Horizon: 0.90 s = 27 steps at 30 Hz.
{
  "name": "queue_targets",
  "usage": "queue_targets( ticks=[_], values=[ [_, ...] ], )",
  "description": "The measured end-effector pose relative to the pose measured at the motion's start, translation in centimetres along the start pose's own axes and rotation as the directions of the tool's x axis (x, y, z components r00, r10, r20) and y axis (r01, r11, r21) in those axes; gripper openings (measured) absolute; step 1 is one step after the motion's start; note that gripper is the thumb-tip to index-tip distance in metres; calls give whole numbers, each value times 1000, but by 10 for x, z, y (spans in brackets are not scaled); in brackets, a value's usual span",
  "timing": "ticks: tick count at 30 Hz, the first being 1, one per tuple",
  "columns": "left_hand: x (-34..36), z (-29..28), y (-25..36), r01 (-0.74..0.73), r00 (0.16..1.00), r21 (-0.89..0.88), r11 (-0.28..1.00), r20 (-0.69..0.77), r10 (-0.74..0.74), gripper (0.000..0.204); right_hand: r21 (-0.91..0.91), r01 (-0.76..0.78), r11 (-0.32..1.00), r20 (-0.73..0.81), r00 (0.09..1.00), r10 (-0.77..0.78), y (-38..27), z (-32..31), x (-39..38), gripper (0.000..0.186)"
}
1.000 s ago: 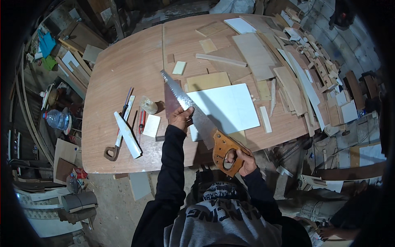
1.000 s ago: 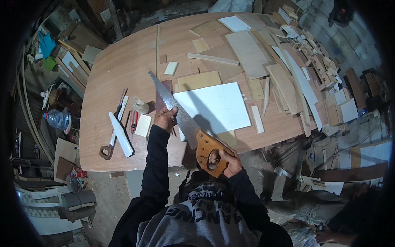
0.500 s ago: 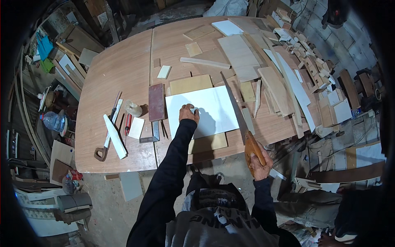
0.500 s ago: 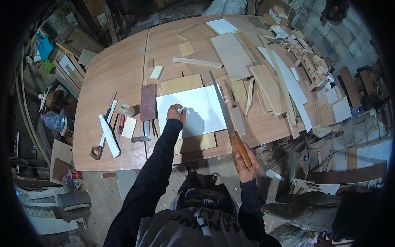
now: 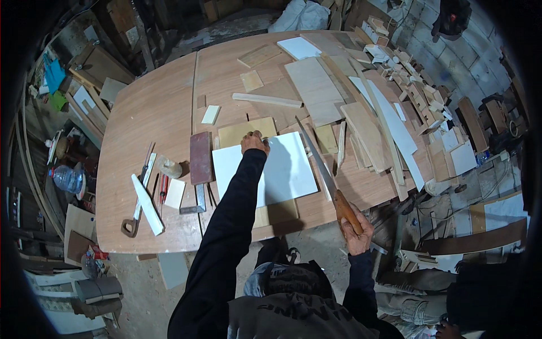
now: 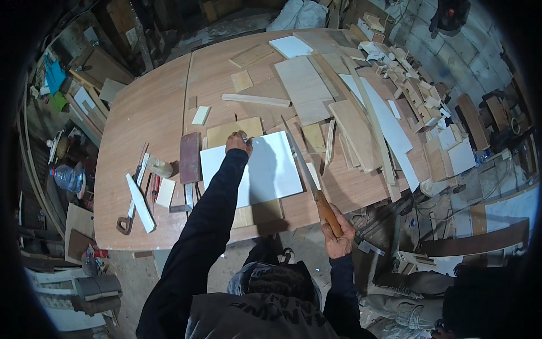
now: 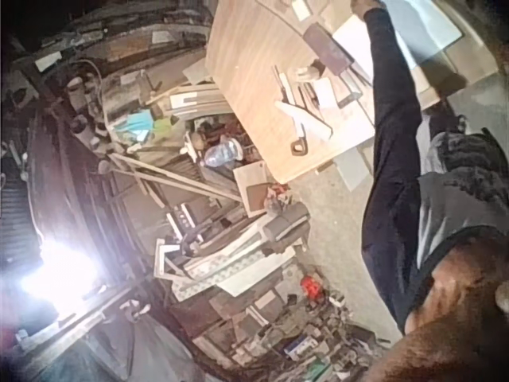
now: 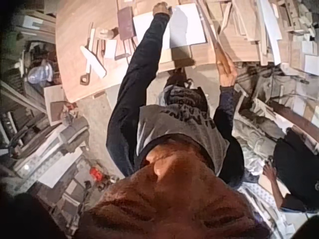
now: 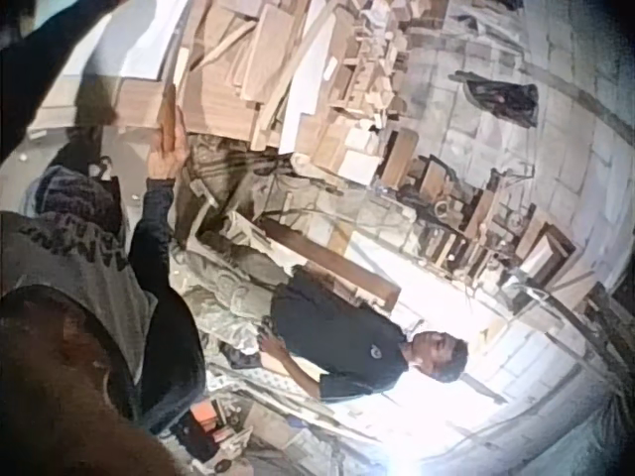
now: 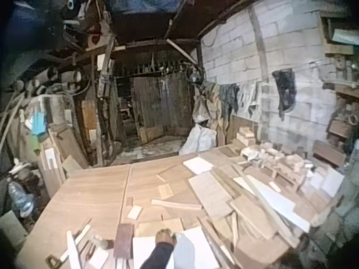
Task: The person positions a white board on a workbench, marks a line across it using a square and a pencil, and cuts along the line with a hand saw.
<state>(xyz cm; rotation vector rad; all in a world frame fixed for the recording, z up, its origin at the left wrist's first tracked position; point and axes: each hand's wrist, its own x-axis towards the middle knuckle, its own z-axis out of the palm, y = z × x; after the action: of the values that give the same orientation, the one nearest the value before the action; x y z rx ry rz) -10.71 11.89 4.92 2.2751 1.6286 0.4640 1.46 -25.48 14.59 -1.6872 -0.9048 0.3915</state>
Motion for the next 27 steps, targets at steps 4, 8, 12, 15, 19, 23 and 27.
queue_targets(
  ticks=[4, 8, 12, 15, 19, 23, 27],
  values=[
    [56, 14, -8, 56, 985, 117, 992, 158, -75, 37, -21, -53, 998, 32, 998, 54, -18, 1, 11, 42],
    [96, 33, -12, 84, 989, 260, 962, 98, -113, 42, -11, -25, 1000, 5, 1000, 25, -27, 14, 20, 39],
    [121, 34, 13, 221, 921, 242, 945, 267, -284, 46, -46, -72, 996, -48, 996, 70, -24, 19, 24, 38],
    [141, 30, 26, 371, 826, 191, 909, 380, -417, 46, -63, -85, 994, -67, 994, 81, -26, 22, 28, 37],
    [163, 40, 20, 413, 800, 56, 909, 455, -391, 44, -120, -166, 979, -84, 984, 157, -36, 28, 35, 33],
    [175, 54, 21, 369, 863, -27, 929, 382, -332, 41, -197, -206, 959, -56, 978, 199, -33, 27, 37, 34],
    [174, 43, 29, 391, 876, -104, 914, 348, -335, 42, -183, -213, 960, -66, 977, 204, -31, 31, 38, 39]
  ],
)
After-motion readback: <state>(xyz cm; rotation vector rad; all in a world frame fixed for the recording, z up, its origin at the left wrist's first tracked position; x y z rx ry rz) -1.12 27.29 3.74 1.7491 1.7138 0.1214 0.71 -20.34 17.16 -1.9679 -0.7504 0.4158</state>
